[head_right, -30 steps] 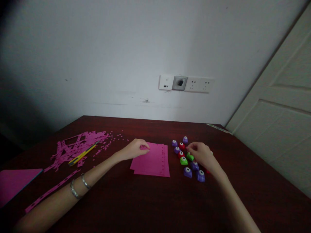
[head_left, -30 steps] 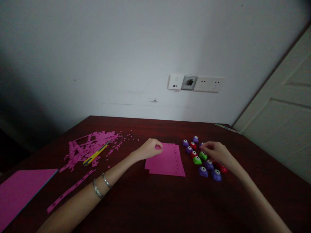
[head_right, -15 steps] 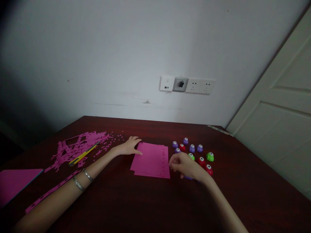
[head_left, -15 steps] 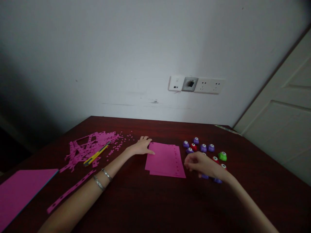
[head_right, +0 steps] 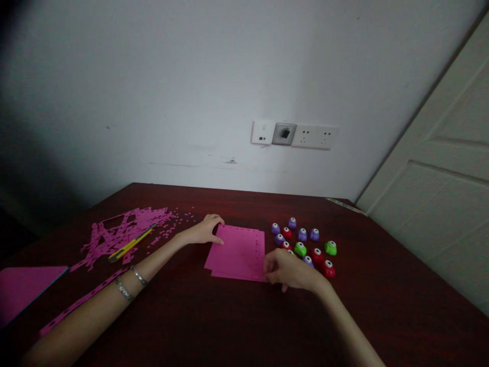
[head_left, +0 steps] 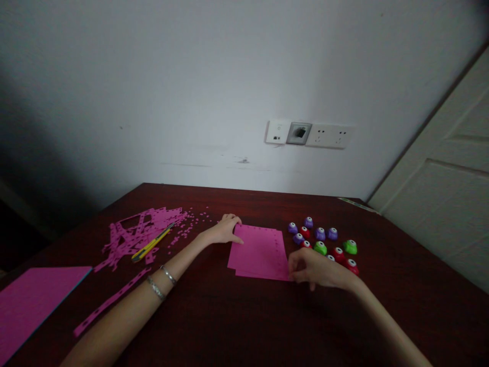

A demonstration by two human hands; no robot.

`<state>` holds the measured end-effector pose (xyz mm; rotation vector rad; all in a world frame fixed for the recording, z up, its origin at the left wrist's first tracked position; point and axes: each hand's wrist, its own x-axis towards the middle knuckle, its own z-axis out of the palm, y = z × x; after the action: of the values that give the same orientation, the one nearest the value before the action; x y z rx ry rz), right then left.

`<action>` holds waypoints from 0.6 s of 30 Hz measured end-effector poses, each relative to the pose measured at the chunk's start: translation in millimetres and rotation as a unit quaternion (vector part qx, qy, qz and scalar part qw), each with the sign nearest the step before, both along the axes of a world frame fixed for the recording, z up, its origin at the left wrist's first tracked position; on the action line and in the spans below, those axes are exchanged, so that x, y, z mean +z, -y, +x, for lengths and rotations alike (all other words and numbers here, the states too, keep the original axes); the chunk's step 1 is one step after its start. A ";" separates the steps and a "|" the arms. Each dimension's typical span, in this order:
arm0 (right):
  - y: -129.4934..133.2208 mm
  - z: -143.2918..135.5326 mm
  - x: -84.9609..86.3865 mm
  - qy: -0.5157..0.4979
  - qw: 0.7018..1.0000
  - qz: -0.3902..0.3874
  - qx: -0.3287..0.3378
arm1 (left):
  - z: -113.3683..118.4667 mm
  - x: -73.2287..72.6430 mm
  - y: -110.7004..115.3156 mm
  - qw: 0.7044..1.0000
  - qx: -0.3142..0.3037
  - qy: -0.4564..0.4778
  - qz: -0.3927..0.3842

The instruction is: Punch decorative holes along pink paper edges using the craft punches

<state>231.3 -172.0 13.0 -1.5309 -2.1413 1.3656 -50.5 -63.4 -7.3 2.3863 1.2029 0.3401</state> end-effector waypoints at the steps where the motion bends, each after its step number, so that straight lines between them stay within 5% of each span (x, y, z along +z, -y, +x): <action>1: -0.6 2.3 0.8 0.006 1.000 0.001 -0.010 | 0.3 -0.9 -0.7 1.000 0.001 0.008 0.009; 7: -3.3 8.3 0.1 0.001 0.999 -0.009 -0.032 | 3.6 -2.9 -4.9 0.992 0.009 0.106 0.071; 13: 2.0 5.9 5.3 -0.003 0.999 -0.035 0.008 | 4.2 0.3 -7.3 0.979 0.030 0.200 0.006; 18: 2.5 2.8 14.8 0.003 1.000 0.005 -0.031 | 2.9 1.9 -11.9 0.967 0.032 0.247 -0.048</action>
<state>234.1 -174.6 27.8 -1.5849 -2.0823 1.3311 -47.6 -51.5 -5.5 2.0117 1.0322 0.8212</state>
